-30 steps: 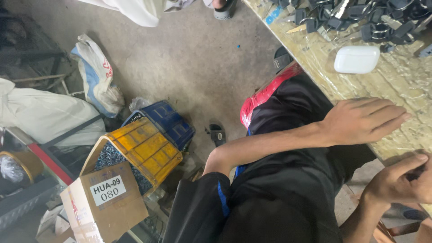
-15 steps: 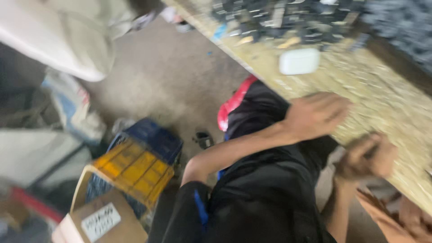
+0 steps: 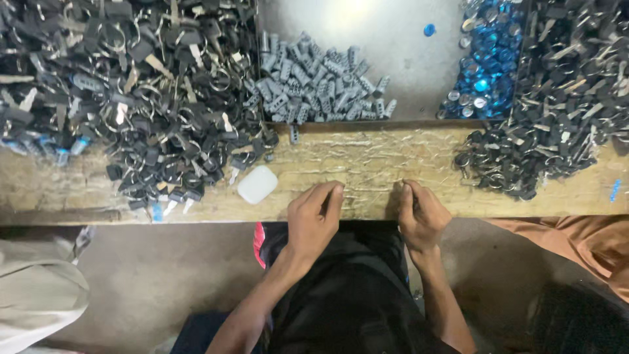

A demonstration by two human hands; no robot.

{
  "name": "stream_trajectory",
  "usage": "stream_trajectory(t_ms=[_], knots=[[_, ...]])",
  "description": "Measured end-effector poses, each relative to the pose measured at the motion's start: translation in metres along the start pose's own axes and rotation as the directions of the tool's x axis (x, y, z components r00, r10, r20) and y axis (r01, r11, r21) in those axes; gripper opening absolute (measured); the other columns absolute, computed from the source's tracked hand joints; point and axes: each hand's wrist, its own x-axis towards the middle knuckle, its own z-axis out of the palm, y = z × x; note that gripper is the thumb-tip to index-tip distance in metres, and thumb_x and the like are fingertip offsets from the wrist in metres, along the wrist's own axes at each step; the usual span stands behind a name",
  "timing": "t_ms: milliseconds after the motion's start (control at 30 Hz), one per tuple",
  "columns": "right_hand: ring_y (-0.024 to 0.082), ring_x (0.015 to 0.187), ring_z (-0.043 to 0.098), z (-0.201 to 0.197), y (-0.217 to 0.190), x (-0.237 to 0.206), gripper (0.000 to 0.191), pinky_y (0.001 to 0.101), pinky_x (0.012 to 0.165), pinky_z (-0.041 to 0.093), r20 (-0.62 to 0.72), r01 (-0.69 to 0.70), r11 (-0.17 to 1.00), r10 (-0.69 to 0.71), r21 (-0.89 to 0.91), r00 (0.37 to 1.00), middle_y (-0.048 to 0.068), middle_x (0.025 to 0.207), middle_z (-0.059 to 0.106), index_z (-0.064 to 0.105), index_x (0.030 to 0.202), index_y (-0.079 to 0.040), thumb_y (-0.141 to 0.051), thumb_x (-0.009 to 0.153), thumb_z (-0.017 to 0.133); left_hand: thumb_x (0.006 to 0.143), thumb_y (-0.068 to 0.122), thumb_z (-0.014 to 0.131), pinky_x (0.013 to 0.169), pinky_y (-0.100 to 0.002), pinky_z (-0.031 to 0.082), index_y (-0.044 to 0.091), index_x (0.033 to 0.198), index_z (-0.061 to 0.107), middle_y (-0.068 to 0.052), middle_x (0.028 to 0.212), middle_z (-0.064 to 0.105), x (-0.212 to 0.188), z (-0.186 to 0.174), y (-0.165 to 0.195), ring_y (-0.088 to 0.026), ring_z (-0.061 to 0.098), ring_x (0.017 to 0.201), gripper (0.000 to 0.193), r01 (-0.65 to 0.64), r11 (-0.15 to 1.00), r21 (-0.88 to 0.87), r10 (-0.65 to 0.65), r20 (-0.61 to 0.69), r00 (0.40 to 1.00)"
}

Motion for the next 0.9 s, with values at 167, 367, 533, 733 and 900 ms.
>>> stream_trajectory(t_ms=[167,367,533,733,900], knots=[[0.023,0.070,0.067,0.009,0.011,0.024,0.010,0.0336,0.066,0.051,-0.058,-0.002,1.000,0.002,0.005,0.998,0.013,0.086,0.069,0.073,0.111,-0.002,-0.004,0.102,0.068,0.095,0.004,0.071,0.070,-0.039,0.056,0.001,0.100,0.069,-0.013,0.094,0.072,0.023,-0.012,0.021,-0.032,0.070,0.081,0.006,-0.287,0.953,0.092,0.292,-0.040,0.956],[0.030,0.076,0.069,0.028,0.014,0.048,0.015,0.0370,0.066,0.052,0.037,0.170,0.981,-0.168,-0.090,0.985,0.015,0.098,0.071,0.070,0.113,-0.007,-0.006,0.098,0.068,0.092,0.006,0.074,0.062,-0.038,0.056,-0.001,0.092,0.071,-0.014,0.081,0.071,0.066,-0.029,0.051,-0.030,0.070,0.070,0.007,-0.367,0.921,0.131,0.359,0.080,0.930],[0.027,0.061,0.062,0.027,0.009,0.049,0.013,0.0375,0.058,0.047,0.182,-0.052,0.997,0.061,-0.053,0.981,0.012,0.081,0.067,0.074,0.107,-0.006,-0.007,0.094,0.072,0.096,0.004,0.071,0.060,-0.034,0.056,-0.001,0.092,0.069,-0.012,0.082,0.072,0.103,-0.046,0.076,-0.026,0.071,0.069,0.007,-0.415,0.898,0.147,0.404,0.101,0.909],[0.021,0.073,0.069,0.024,0.000,0.058,0.014,0.0311,0.064,0.052,0.072,-0.110,0.993,0.107,0.048,0.992,0.011,0.096,0.073,0.073,0.109,-0.006,-0.009,0.096,0.070,0.096,-0.001,0.069,0.057,-0.030,0.056,-0.005,0.096,0.070,-0.015,0.085,0.075,0.148,-0.073,0.091,-0.022,0.072,0.067,0.004,-0.433,0.891,0.139,0.443,-0.053,0.895],[0.020,0.081,0.072,0.026,0.000,0.061,0.010,0.0296,0.074,0.055,0.002,-0.156,0.985,0.157,0.078,0.988,0.011,0.098,0.075,0.076,0.109,-0.004,-0.009,0.102,0.071,0.110,0.006,0.065,0.067,-0.025,0.055,-0.004,0.109,0.072,-0.013,0.087,0.075,0.187,-0.113,0.104,-0.015,0.070,0.074,0.012,-0.411,0.894,0.177,0.439,-0.165,0.883]])
